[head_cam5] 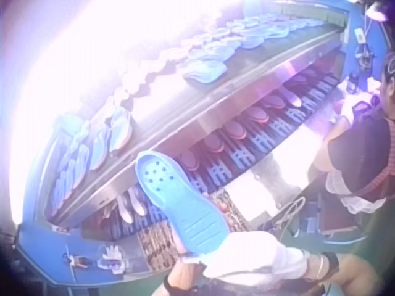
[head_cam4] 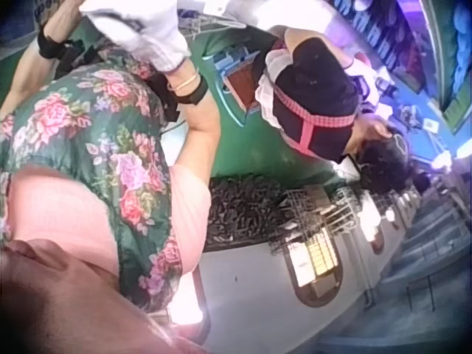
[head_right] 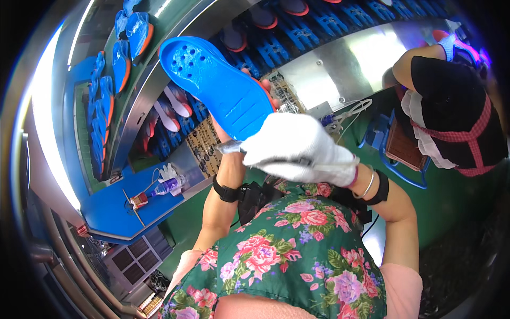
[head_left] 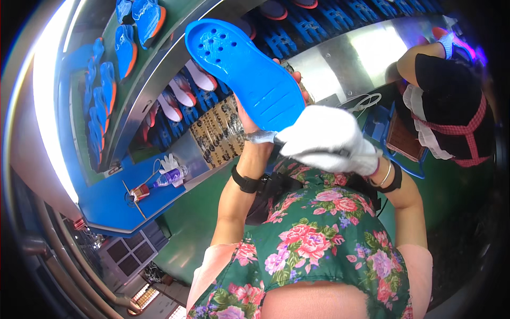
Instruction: Apply glue or sealant to blue shoe soles using a brush tool.
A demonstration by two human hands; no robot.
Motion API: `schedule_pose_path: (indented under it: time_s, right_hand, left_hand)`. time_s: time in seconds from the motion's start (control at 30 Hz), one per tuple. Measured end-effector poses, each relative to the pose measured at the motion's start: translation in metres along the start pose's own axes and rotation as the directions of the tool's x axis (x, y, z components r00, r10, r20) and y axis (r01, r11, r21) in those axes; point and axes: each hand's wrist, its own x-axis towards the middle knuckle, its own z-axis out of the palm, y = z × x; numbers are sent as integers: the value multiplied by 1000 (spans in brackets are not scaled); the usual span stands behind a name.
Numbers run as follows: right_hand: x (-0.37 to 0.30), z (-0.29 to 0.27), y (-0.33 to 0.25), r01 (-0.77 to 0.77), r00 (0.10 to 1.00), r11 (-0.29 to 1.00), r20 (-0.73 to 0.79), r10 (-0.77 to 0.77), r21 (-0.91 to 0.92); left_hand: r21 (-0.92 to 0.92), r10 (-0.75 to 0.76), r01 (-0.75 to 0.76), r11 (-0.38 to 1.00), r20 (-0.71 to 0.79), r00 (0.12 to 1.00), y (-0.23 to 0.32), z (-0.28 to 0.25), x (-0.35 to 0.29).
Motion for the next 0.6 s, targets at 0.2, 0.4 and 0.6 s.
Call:
schedule_pose_path:
  time_s: [0.2, 0.4, 0.6]
  right_hand:
    - [-3, -3, 3, 62, 998, 992, 35, -58, -113]
    - [-9, -3, 13, -170, 973, 983, -144, 179, 72]
    - [-18, 0, -9, -150, 988, 984, 53, 146, 98]
  left_hand:
    - [36, -31, 32, 999, -34, 999, 6, -2, -3]
    - [49, -79, 84, 995, -97, 992, 8, 8, -3]
    - [58, -161, 164, 985, -57, 985, 21, -2, 0]
